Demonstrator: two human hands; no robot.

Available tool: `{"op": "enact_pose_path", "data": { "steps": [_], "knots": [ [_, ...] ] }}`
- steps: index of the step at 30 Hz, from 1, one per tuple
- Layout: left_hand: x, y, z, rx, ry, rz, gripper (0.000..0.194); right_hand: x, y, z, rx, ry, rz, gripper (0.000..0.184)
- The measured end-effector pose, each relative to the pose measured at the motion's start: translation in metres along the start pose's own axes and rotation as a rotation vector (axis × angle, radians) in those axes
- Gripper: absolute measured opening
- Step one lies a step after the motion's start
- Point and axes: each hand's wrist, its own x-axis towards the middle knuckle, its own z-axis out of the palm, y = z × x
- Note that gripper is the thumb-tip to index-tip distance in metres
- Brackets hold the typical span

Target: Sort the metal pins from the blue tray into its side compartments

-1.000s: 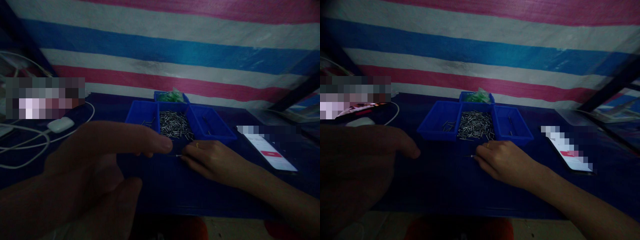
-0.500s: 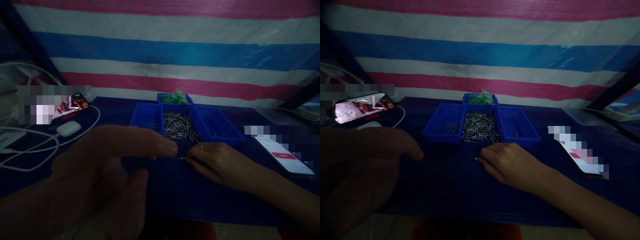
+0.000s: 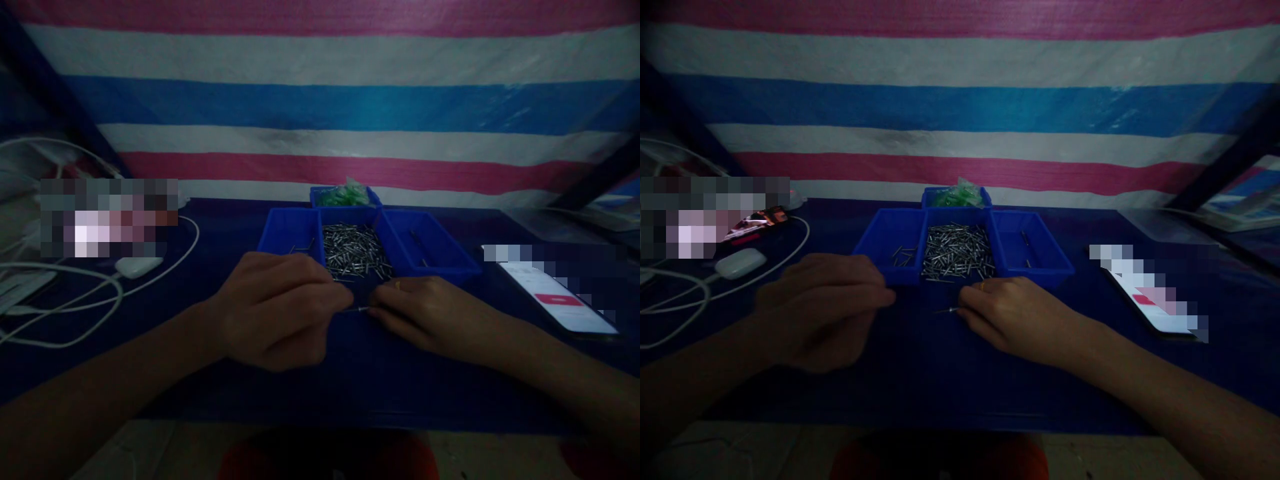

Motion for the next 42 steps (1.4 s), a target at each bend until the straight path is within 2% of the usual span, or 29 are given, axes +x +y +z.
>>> {"op": "enact_pose_path", "data": {
  "steps": [2,4,7,9,11,17,26,30,37,39,42],
  "knots": [
    [0.008,-0.006,0.016,0.039,-0.093,0.078,0.011,0.001,0.0,-0.002,0.029,-0.001,0.003,0.017],
    [0.009,-0.009,0.027,0.043,-0.274,-0.047,0.012,0.002,-0.001,-0.003,0.066,-0.01,0.004,0.018],
    [0.005,-0.005,0.035,0.059,-0.526,-0.154,0.017,0.002,-0.002,-0.005,0.113,-0.022,0.017,0.017],
    [0.004,-0.002,0.037,0.05,-0.622,-0.167,0.018,0.003,-0.002,-0.005,0.133,-0.029,0.028,0.017],
    [0.004,0.0,0.037,0.031,-0.663,-0.167,0.017,0.003,-0.003,-0.005,0.148,-0.032,0.037,0.016],
    [0.006,-0.001,0.038,-0.047,-0.67,-0.248,0.02,0.003,-0.003,-0.005,0.208,-0.031,0.07,0.017],
    [0.002,-0.002,0.041,-0.078,-0.624,-0.258,0.018,0.005,-0.001,-0.003,0.241,-0.038,0.089,0.016],
    [0.002,0.0,0.04,-0.071,-0.548,-0.244,0.02,0.005,-0.002,-0.001,0.225,-0.051,0.078,0.015],
    [0.002,0.001,0.04,-0.021,-0.361,-0.105,0.028,0.004,-0.007,0.0,0.183,-0.038,0.018,0.013],
    [0.003,0.0,0.04,-0.006,-0.393,-0.117,0.029,0.004,-0.006,0.0,0.171,-0.041,0.016,0.013],
    [0.003,-0.003,0.041,0.004,-0.5,-0.18,0.026,0.004,-0.003,-0.002,0.136,-0.032,0.037,0.015]
  ]
}}
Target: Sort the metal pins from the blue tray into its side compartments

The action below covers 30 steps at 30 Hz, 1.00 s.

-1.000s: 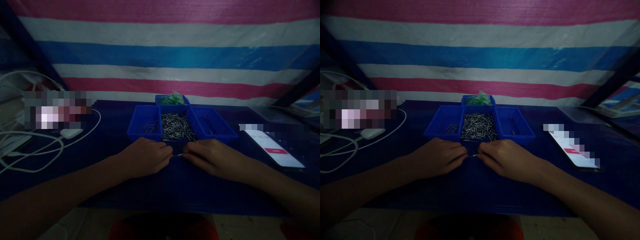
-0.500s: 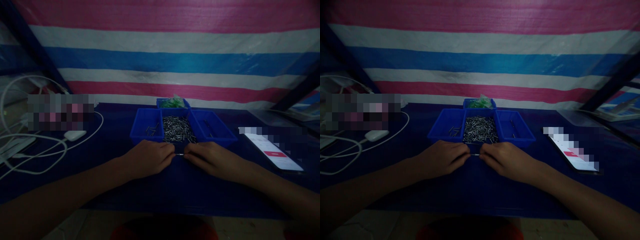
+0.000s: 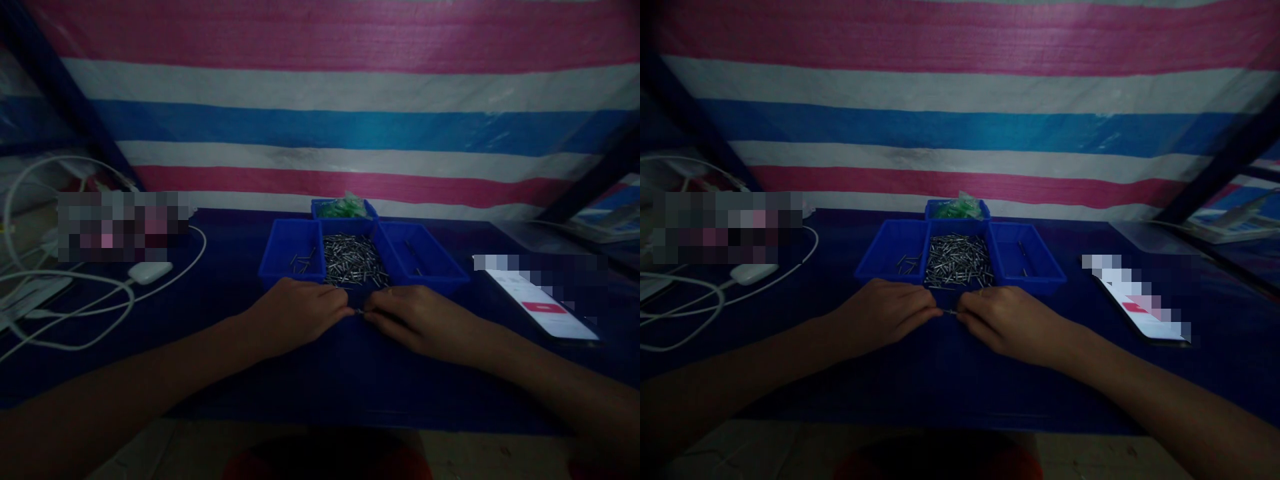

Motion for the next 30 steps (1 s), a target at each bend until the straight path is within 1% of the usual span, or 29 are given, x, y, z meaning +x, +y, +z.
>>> {"op": "enact_pose_path", "data": {
  "steps": [3,6,11,15,17,21,25,30],
  "knots": [
    [0.0,-0.003,0.003,-0.031,-0.084,-0.044,0.022,-0.001,0.003,-0.002,-0.037,0.051,0.024,0.016],
    [0.0,-0.003,0.006,-0.095,-0.139,-0.053,0.021,-0.002,0.003,-0.003,-0.038,0.097,0.018,0.017],
    [0.0,-0.001,0.007,-0.221,-0.148,-0.05,0.017,-0.003,-0.002,-0.004,-0.012,0.172,-0.002,0.017],
    [0.0,-0.002,0.007,-0.243,-0.143,-0.061,0.018,-0.003,-0.001,-0.006,-0.026,0.166,0.023,0.017],
    [-0.001,-0.003,0.007,-0.229,-0.121,-0.066,0.018,-0.003,0.001,-0.007,-0.039,0.153,0.038,0.017],
    [-0.001,-0.005,0.005,-0.206,-0.035,-0.058,0.019,-0.003,0.003,-0.008,-0.057,0.131,0.062,0.015],
    [-0.001,-0.002,0.0,-0.201,0.058,-0.045,0.019,-0.002,0.003,-0.004,-0.043,0.079,0.041,0.012],
    [-0.004,0.003,0.0,-0.119,0.114,0.106,0.02,-0.002,-0.002,0.002,-0.015,0.001,-0.006,0.008]
  ]
}}
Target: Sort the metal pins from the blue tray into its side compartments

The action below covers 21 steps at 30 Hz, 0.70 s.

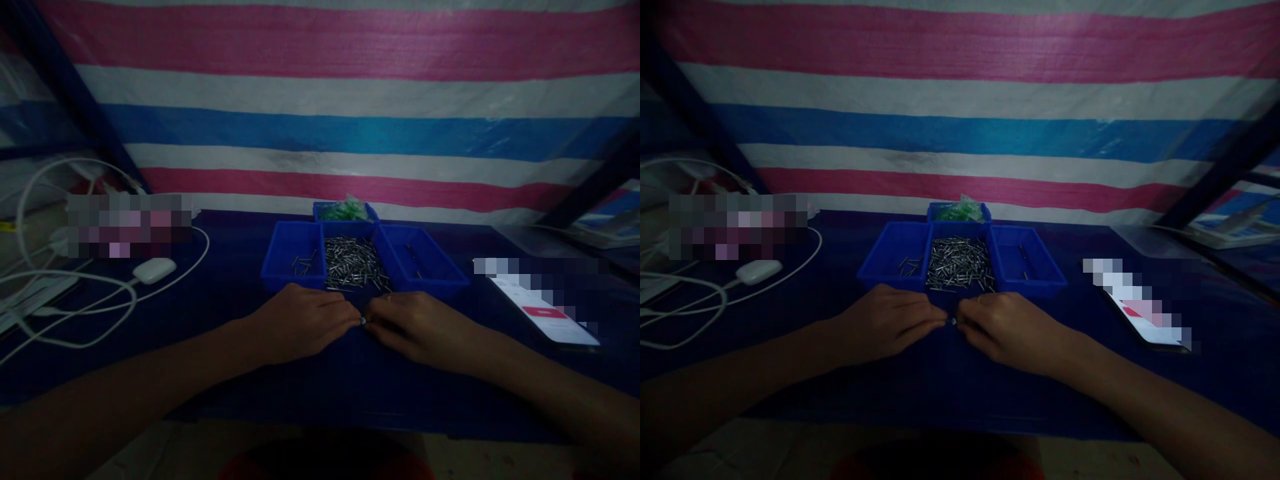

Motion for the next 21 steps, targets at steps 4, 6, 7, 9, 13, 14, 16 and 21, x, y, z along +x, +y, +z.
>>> {"op": "enact_pose_path", "data": {
  "steps": [4,6,7,9,13,14,16,21],
  "knots": [
    [0.0,-0.001,-0.001,0.077,0.024,0.016,0.019,0.0,0.0,-0.001,-0.016,0.01,-0.008,0.007],
    [0.0,-0.003,-0.002,0.122,-0.004,-0.031,0.019,-0.001,0.001,-0.002,-0.044,0.03,0.004,0.009],
    [0.0,-0.004,-0.002,0.145,-0.03,-0.062,0.02,-0.001,0.002,-0.003,-0.061,0.041,0.009,0.011],
    [0.001,-0.006,-0.002,0.183,-0.083,-0.118,0.021,-0.001,0.003,-0.005,-0.093,0.072,0.015,0.016],
    [0.001,-0.004,0.0,0.207,-0.2,-0.18,0.021,-0.002,0.002,-0.006,-0.135,0.139,-0.002,0.022],
    [0.002,-0.003,0.0,0.213,-0.231,-0.189,0.021,-0.002,0.003,-0.007,-0.144,0.149,-0.005,0.023],
    [0.002,-0.001,0.001,0.226,-0.283,-0.215,0.021,-0.003,0.004,-0.009,-0.171,0.178,-0.002,0.024],
    [0.002,0.0,0.002,0.319,-0.34,-0.318,0.029,-0.005,0.017,-0.025,-0.304,0.338,0.082,0.024]
  ]
}}
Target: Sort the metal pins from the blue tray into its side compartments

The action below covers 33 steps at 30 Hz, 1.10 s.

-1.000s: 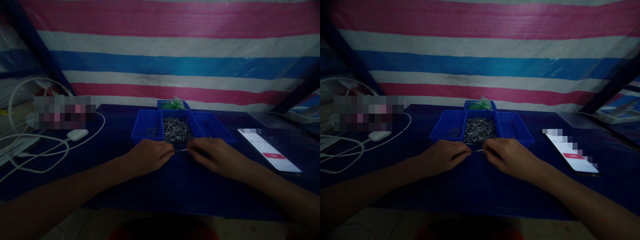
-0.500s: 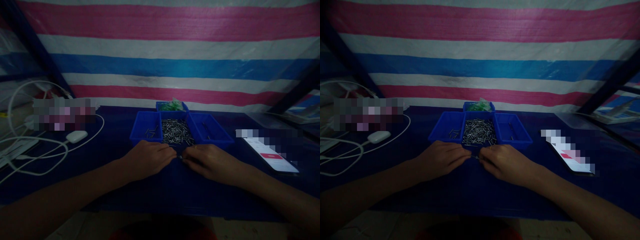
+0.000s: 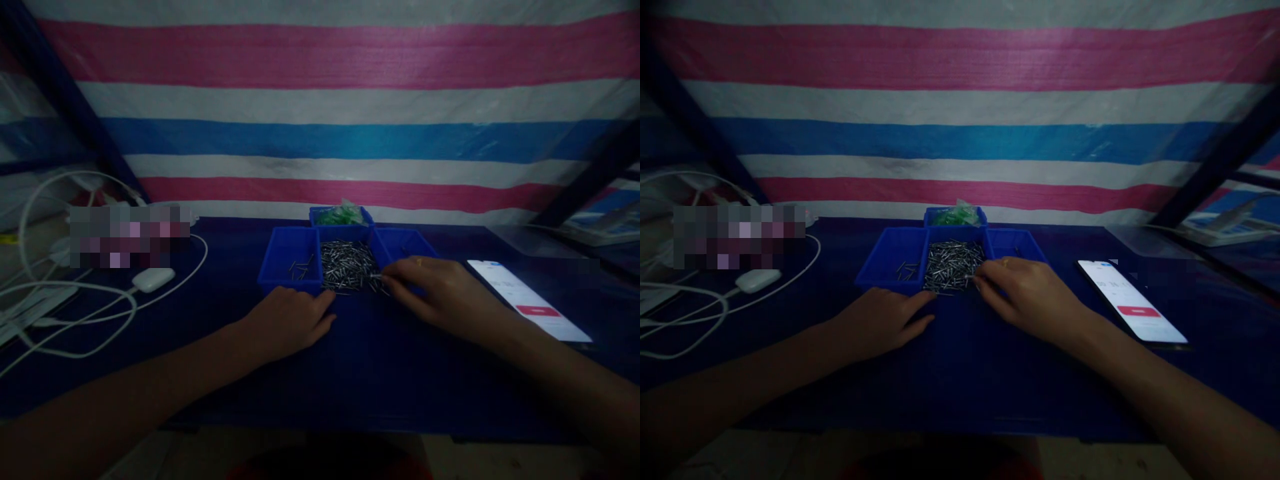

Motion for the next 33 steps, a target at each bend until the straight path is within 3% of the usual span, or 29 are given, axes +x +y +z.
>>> {"op": "enact_pose_path", "data": {
  "steps": [4,9,13,15,18,22,24,26,29,33],
  "knots": [
    [0.0,0.0,0.003,0.011,-0.01,-0.044,0.039,0.003,0.02,-0.008,-0.234,0.072,0.224,0.025],
    [-0.001,0.0,0.002,0.018,-0.034,-0.048,0.041,0.004,0.036,-0.003,-0.424,-0.039,0.388,0.024],
    [-0.001,-0.001,0.003,0.003,-0.028,-0.024,0.037,0.003,0.041,0.001,-0.447,-0.107,0.43,0.026],
    [-0.001,-0.001,0.003,-0.006,-0.02,-0.004,0.034,0.003,0.042,0.0,-0.433,-0.098,0.418,0.027],
    [-0.001,-0.002,0.004,-0.032,-0.022,0.03,0.026,0.005,0.038,-0.003,-0.339,0.018,0.357,0.026],
    [0.001,-0.002,0.005,-0.075,-0.022,0.07,0.017,0.003,0.016,-0.001,-0.023,0.127,0.103,0.022],
    [0.001,-0.001,0.005,-0.083,-0.002,0.091,0.016,0.0,0.0,0.004,0.096,0.087,-0.047,0.021],
    [0.001,0.0,0.006,-0.091,0.031,0.113,0.015,-0.004,-0.013,0.011,0.149,-0.039,-0.147,0.022],
    [0.001,0.002,0.009,-0.125,0.097,0.165,0.014,-0.006,-0.023,0.021,0.154,-0.196,-0.101,0.02],
    [0.003,0.006,0.013,-0.068,0.197,0.235,0.013,-0.005,-0.02,0.027,0.161,-0.264,-0.055,0.017]
  ]
}}
